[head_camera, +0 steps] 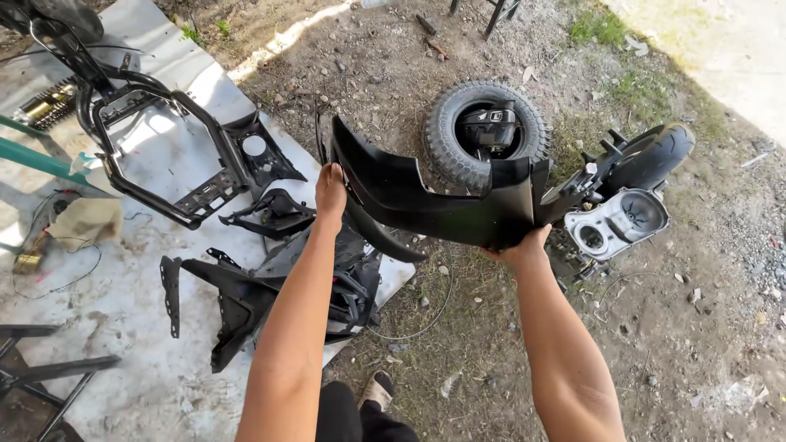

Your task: The person sits on a white sheet on the ground and handles various black motorcycle body parts. They attempt to fit a side panel onto the motorcycle frame, then remove it and place it on the ground. Finally, they pick up a larger black plastic component and position it over the frame.

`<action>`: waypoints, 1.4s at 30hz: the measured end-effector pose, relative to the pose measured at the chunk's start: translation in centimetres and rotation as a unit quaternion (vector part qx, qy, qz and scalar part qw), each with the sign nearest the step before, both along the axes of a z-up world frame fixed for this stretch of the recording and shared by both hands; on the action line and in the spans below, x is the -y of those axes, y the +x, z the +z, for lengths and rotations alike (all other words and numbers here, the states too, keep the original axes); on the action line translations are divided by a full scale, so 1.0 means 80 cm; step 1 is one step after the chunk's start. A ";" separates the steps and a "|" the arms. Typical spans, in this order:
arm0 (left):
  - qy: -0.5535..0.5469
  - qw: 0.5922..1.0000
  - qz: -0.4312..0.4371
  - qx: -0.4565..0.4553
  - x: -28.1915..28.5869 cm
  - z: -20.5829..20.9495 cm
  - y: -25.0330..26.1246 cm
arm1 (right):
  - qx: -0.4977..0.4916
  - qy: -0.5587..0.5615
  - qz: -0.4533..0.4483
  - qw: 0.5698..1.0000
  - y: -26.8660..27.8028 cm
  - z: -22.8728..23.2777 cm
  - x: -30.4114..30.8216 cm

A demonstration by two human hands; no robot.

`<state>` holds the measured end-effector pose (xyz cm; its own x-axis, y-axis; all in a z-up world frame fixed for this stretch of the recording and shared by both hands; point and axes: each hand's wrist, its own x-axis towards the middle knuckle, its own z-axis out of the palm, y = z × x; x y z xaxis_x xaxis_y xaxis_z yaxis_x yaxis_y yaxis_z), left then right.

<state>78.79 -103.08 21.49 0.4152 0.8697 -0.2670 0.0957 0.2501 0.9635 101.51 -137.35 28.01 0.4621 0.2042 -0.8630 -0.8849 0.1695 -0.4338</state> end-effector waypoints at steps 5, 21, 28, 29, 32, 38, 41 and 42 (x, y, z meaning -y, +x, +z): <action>0.007 0.998 0.005 -0.060 0.012 -0.005 0.043 | -0.046 -0.015 -0.020 0.999 0.051 -0.025 0.024; 0.123 0.969 -0.001 -0.215 -0.073 -0.118 0.278 | -0.067 -0.039 -0.022 0.997 0.267 -0.136 -0.029; 0.056 0.968 -0.048 -0.241 -0.086 -0.057 0.359 | -0.066 -0.062 -0.061 0.994 0.370 -0.138 -0.068; 0.064 0.976 -0.047 -0.203 -0.091 -0.069 0.375 | -0.062 -0.073 -0.062 0.993 0.390 -0.148 -0.071; 0.106 0.973 -0.040 -0.202 -0.113 -0.090 0.410 | -0.059 -0.088 -0.051 0.993 0.445 -0.167 -0.095; 0.183 0.962 0.021 -0.204 -0.163 -0.153 0.509 | -0.015 -0.092 0.010 0.996 0.580 -0.233 -0.135; 0.209 0.952 0.020 -0.224 -0.178 -0.122 0.552 | 0.031 -0.095 0.060 0.993 0.643 -0.253 -0.158; 0.205 0.952 0.022 -0.226 -0.179 -0.108 0.557 | 0.047 -0.106 0.083 0.990 0.660 -0.263 -0.166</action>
<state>123.31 -88.79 12.83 0.2996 0.9530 -0.0449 0.5215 -0.1241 0.8442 154.33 -124.08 6.98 0.5171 0.1042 -0.8495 -0.8472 -0.0787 -0.5254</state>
